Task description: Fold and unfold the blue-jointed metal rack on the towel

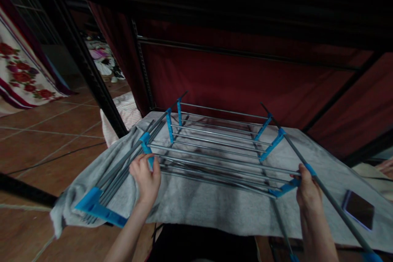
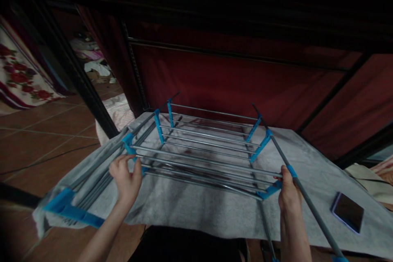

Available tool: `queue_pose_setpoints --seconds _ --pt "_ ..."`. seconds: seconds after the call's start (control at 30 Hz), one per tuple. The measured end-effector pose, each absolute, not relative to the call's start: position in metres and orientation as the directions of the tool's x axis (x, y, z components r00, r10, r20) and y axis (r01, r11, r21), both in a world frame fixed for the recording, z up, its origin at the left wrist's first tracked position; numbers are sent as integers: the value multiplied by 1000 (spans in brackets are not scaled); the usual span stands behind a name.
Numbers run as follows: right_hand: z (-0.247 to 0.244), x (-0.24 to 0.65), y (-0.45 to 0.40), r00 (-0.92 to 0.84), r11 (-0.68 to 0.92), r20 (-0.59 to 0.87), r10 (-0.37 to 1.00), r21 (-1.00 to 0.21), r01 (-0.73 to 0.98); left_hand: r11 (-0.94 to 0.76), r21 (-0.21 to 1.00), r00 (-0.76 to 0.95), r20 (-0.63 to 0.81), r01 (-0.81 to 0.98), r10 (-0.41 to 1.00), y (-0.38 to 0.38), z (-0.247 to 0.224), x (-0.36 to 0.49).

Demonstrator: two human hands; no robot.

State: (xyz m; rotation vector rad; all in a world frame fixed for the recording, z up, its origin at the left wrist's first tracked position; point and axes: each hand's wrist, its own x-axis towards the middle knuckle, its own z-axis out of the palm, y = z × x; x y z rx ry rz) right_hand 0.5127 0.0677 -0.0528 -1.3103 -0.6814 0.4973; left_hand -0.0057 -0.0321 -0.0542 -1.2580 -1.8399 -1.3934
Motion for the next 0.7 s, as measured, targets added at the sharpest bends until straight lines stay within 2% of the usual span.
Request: queue_pose_setpoints --seconds 0.07,0.17,0.23,0.33,0.47,0.7 --pt "-54 513 68 712 198 173 680 -979 48 23 668 -643 705 743 298 -30 -59 -18" --pt "-52 511 65 714 183 172 679 -981 62 -35 818 -747 541 574 385 -19 -52 -33" --pt "-50 510 61 723 133 167 670 -986 104 -65 841 -727 501 538 469 -10 -44 -39" --pt "-46 507 59 743 65 144 654 -989 135 -70 832 -710 511 550 484 -3 -39 -40" --pt "-46 504 61 753 158 144 643 -986 54 -8 808 -716 526 589 458 -3 -42 -39" --pt "-44 503 61 712 181 184 678 -980 81 28 855 -792 467 518 394 7 -46 -37"
